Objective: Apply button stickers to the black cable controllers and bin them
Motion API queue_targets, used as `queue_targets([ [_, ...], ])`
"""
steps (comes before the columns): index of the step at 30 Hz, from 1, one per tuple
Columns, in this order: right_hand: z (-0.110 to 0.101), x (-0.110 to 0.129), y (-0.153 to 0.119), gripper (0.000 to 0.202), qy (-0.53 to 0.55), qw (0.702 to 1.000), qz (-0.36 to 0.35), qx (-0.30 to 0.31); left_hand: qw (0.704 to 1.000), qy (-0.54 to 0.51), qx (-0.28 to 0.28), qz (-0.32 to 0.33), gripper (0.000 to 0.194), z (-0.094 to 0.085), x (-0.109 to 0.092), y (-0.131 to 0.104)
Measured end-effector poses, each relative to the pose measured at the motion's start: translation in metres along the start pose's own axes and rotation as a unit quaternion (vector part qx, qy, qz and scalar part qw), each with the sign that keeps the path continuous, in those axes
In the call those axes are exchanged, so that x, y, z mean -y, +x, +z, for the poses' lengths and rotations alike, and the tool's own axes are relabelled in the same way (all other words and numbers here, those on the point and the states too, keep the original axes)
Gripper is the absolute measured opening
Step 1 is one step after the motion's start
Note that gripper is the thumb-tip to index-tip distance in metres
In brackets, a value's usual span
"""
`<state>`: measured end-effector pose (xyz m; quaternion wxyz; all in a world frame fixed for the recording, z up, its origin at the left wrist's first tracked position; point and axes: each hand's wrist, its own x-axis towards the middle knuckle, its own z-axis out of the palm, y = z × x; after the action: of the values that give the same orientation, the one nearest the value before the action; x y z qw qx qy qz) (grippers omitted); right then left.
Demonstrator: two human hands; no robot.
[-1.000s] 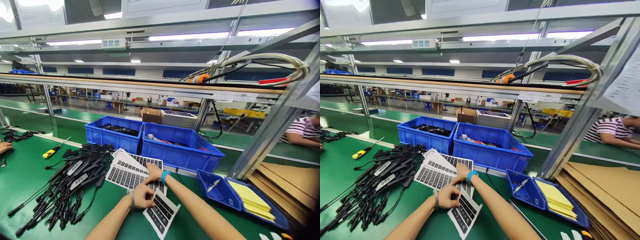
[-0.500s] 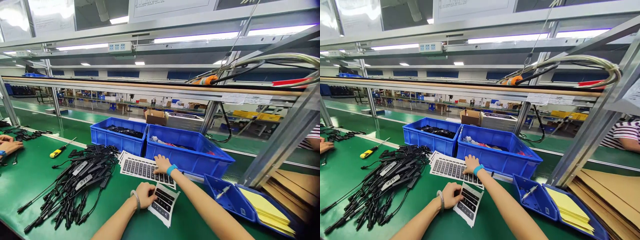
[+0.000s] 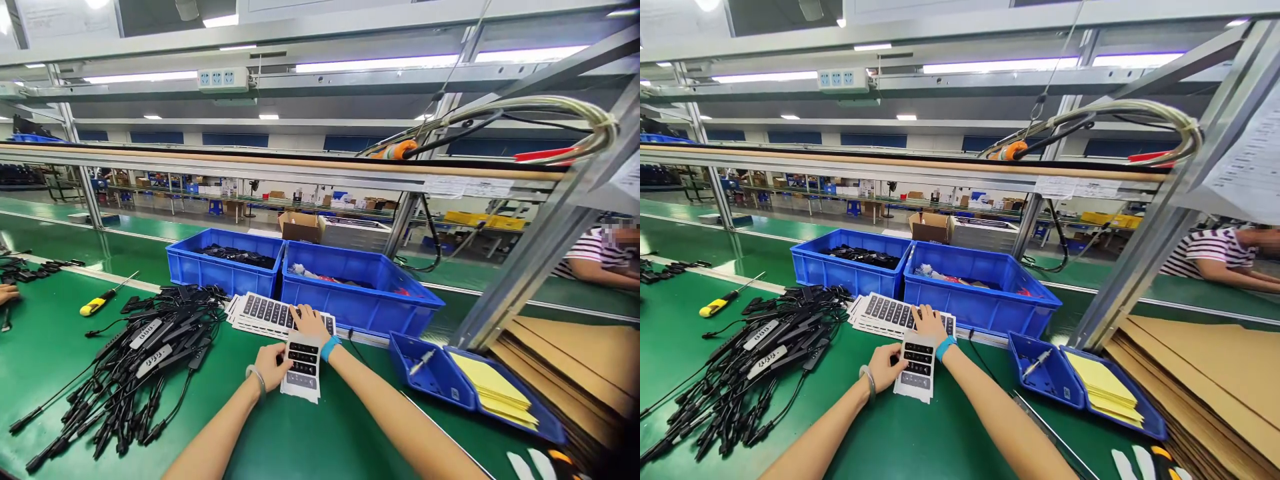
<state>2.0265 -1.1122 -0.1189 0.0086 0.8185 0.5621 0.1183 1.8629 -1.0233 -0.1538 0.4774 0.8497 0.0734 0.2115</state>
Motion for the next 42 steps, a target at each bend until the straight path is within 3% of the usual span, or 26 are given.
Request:
queue_targets([
  [5, -0.004, 0.0, -0.003, 0.047, 0.051, 0.998, -0.033, 0.003, 0.994, -0.104, -0.043, -0.019, 0.021, -0.001, 0.006, 0.002],
  [13, -0.012, -0.009, -0.006, 0.043, 0.238, 0.97, 0.04, -0.029, 0.967, -0.24, -0.054, -0.068, 0.046, -0.005, 0.018, 0.002],
  [16, -0.019, -0.011, -0.029, 0.037, 0.327, 0.937, 0.098, -0.074, 0.961, -0.267, -0.021, -0.067, 0.051, -0.006, 0.014, 0.0],
  [21, -0.023, -0.002, -0.09, 0.045, 0.475, 0.857, 0.166, -0.114, 0.951, -0.291, 0.089, -0.052, 0.05, -0.002, -0.001, -0.008],
  [24, -0.024, -0.003, -0.125, 0.042, 0.533, 0.809, 0.207, -0.138, 0.95, -0.29, 0.104, -0.053, 0.047, 0.001, -0.006, -0.012],
  [28, -0.026, -0.018, -0.146, 0.042, 0.596, 0.729, 0.287, -0.179, 0.958, -0.273, 0.05, -0.067, 0.045, -0.002, -0.003, -0.01],
  [33, -0.032, -0.032, -0.116, 0.05, 0.64, 0.645, 0.35, -0.228, 0.965, -0.242, -0.066, -0.074, 0.044, -0.007, 0.003, -0.006],
  [37, -0.04, -0.02, -0.091, 0.062, 0.672, 0.618, 0.348, -0.213, 0.972, -0.18, -0.146, -0.036, 0.031, -0.009, -0.004, -0.01],
  [40, -0.041, 0.004, -0.097, 0.074, 0.672, 0.616, 0.349, -0.216, 0.973, -0.127, -0.193, 0.026, 0.013, -0.01, -0.016, -0.016],
  [42, -0.041, 0.022, -0.109, 0.065, 0.674, 0.62, 0.342, -0.211, 0.973, -0.106, -0.19, 0.081, 0.006, -0.008, -0.027, -0.022],
])
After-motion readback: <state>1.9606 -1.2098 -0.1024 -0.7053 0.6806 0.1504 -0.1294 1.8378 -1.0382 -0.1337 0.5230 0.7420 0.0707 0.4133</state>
